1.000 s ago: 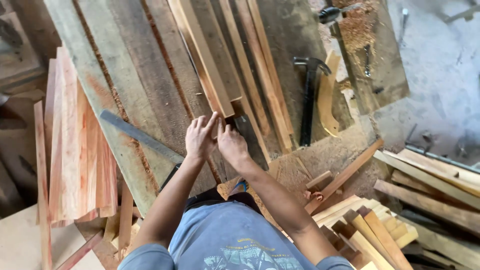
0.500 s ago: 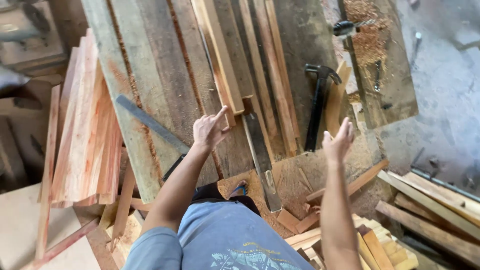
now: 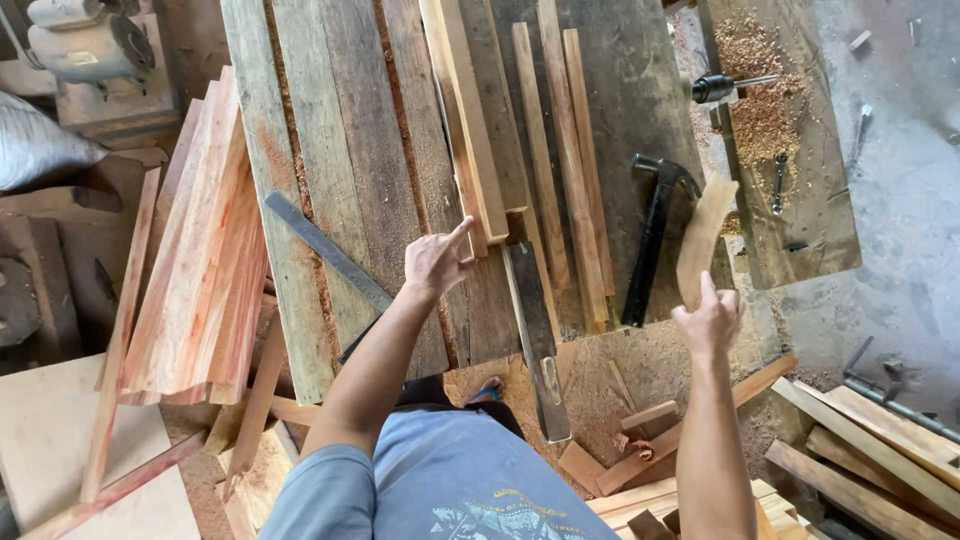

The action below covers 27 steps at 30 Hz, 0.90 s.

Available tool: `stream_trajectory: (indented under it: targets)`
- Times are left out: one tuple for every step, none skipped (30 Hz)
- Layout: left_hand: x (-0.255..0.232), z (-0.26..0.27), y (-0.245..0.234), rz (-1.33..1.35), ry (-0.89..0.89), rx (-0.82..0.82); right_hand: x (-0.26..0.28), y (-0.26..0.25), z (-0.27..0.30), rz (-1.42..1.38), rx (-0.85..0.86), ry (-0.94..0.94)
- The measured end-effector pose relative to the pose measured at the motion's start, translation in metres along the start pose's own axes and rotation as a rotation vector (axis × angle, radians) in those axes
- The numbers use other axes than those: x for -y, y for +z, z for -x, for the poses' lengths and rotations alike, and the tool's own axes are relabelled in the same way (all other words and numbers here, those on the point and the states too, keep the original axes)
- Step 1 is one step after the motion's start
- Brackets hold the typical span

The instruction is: Measuring and aligning wooden pieces at a workbench in a carpentry workshop.

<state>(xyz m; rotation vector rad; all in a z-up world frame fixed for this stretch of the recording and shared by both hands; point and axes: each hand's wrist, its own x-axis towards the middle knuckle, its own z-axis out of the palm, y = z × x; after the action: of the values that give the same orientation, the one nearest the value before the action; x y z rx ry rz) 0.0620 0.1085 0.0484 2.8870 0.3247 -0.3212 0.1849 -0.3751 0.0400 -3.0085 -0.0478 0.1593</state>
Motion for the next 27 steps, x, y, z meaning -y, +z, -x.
stream_trajectory:
  targets:
    - [0.000,-0.001,-0.002,-0.001,-0.002,0.008,-0.010,0.001,0.006,0.023,-0.034,-0.039]
    - [-0.001,-0.002,-0.003,-0.003,-0.004,0.015,-0.020,0.002,0.013,0.047,-0.067,-0.078]
    - [0.000,-0.002,-0.003,-0.005,-0.001,0.020,-0.028,0.000,0.018,0.047,-0.063,-0.072]
    - [0.001,-0.001,-0.003,-0.007,-0.002,0.023,-0.037,-0.002,0.024,-0.006,-0.090,-0.077]
    - [0.001,-0.004,-0.004,-0.012,0.003,0.022,-0.046,-0.005,0.029,-0.059,-0.121,-0.077]
    - [0.003,-0.006,-0.004,-0.015,0.012,0.024,-0.026,-0.034,0.048,-0.060,-0.122,-0.067]
    - [0.004,-0.008,-0.004,-0.020,0.021,0.004,-0.006,-0.064,0.063,-0.303,-0.044,0.077]
    - [0.005,-0.011,-0.004,-0.024,0.030,-0.017,0.014,-0.095,0.079,-0.546,0.036,0.219]
    - [0.006,-0.013,-0.002,-0.023,0.035,-0.012,0.025,-0.100,0.096,-0.544,0.037,0.225]
    - [0.007,-0.014,0.001,-0.034,0.031,0.001,0.037,-0.106,0.113,-0.535,0.043,0.202]
    - [0.008,-0.015,0.003,-0.046,0.025,0.015,0.050,-0.112,0.130,-0.527,0.052,0.178]
    - [0.007,-0.014,0.000,-0.047,0.027,0.021,0.072,-0.124,0.154,-0.527,0.055,0.184]
    - [0.006,-0.016,-0.004,-0.056,0.019,0.040,0.096,-0.135,0.176,-0.542,0.136,0.147]
    - [0.006,-0.018,-0.008,-0.065,0.010,0.060,0.120,-0.147,0.198,-0.556,0.217,0.109]
    - [0.006,-0.018,-0.006,-0.067,0.015,0.068,0.131,-0.139,0.214,-0.557,0.221,0.117]
    - [0.006,-0.018,-0.004,-0.073,0.019,0.062,0.141,-0.131,0.230,-0.707,0.237,0.000]
    - [0.008,-0.020,-0.002,-0.079,0.023,0.053,0.153,-0.123,0.245,-0.858,0.250,-0.121]
    - [0.008,-0.021,0.000,-0.081,0.028,0.057,0.166,-0.122,0.250,-0.860,0.250,-0.114]
    - [0.009,-0.023,0.001,-0.094,0.025,0.051,0.180,-0.122,0.254,-0.856,0.236,-0.196]
    - [0.011,-0.025,0.002,-0.106,0.022,0.045,0.194,-0.122,0.258,-0.851,0.222,-0.278]
    - [0.011,-0.025,0.001,-0.108,0.025,0.046,0.202,-0.119,0.254,-0.852,0.220,-0.274]
    - [0.012,-0.026,-0.001,-0.112,0.019,0.052,0.210,-0.115,0.249,-0.790,0.186,-0.363]
    - [0.011,-0.026,-0.002,-0.114,0.012,0.060,0.217,-0.112,0.246,-0.724,0.154,-0.449]
    - [0.011,-0.027,-0.001,-0.113,0.016,0.063,0.221,-0.104,0.243,-0.723,0.155,-0.444]
    - [0.012,-0.028,-0.001,-0.107,0.016,0.068,0.226,-0.095,0.240,-0.676,0.191,-0.422]
    - [0.013,-0.029,-0.001,-0.101,0.016,0.072,0.231,-0.086,0.236,-0.628,0.226,-0.400]
    - [0.013,-0.030,0.000,-0.100,0.018,0.075,0.235,-0.081,0.232,-0.628,0.227,-0.397]
